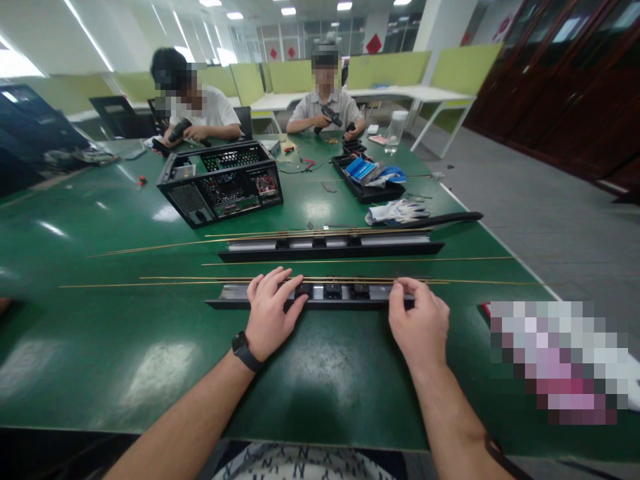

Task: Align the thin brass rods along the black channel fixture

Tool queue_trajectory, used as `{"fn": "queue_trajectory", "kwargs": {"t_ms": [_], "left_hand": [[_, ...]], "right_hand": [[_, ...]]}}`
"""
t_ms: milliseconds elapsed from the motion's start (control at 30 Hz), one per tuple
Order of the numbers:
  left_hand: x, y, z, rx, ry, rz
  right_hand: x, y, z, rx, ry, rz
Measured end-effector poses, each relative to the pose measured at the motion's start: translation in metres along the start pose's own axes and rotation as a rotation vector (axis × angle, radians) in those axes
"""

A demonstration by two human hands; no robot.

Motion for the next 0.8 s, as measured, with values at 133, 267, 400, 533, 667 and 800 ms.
{"fn": "queue_trajectory", "kwargs": {"t_ms": [133,267,400,533,667,800], "left_hand": [[0.0003,0.0005,-0.0003,0.009,-0.001,-0.001],[-0.0001,0.0001,-0.0002,0.008,-0.004,0.000],[-0.0005,-0.0001,0.0000,0.008,-0.004,0.001],[-0.0001,0.0005,-0.0003,-0.002,0.012,0.007],[0.0006,0.0011,-0.0010,-0.001,0.002,0.000],[0.0010,0.0014,-0.0013,-0.002,0.000,-0.004]], "right_hand": [[-0.0005,-0.0009,-0.0015,0.000,-0.002,0.008],[-0.0012,-0.0005,-0.0015,-0.007,0.003,0.009],[-0.0020,0.0012,-0.0010,-0.009,0.005,0.012],[-0.0024,0.0022,-0.0008,-0.001,0.007,0.011],[-0.0024,0.0033,0.0004,-0.003,0.006,0.017],[-0.0021,0.0045,0.0014,-0.003,0.006,0.017]]}}
Point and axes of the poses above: each hand's wrist, its own x-axis towards the middle knuckle, its own z-axis out of the palm, y = z × x, the point moved 1 cm from there along x, towards the middle knuckle, and after that the axes turned 15 degrees about y, right-handed, at the moved point
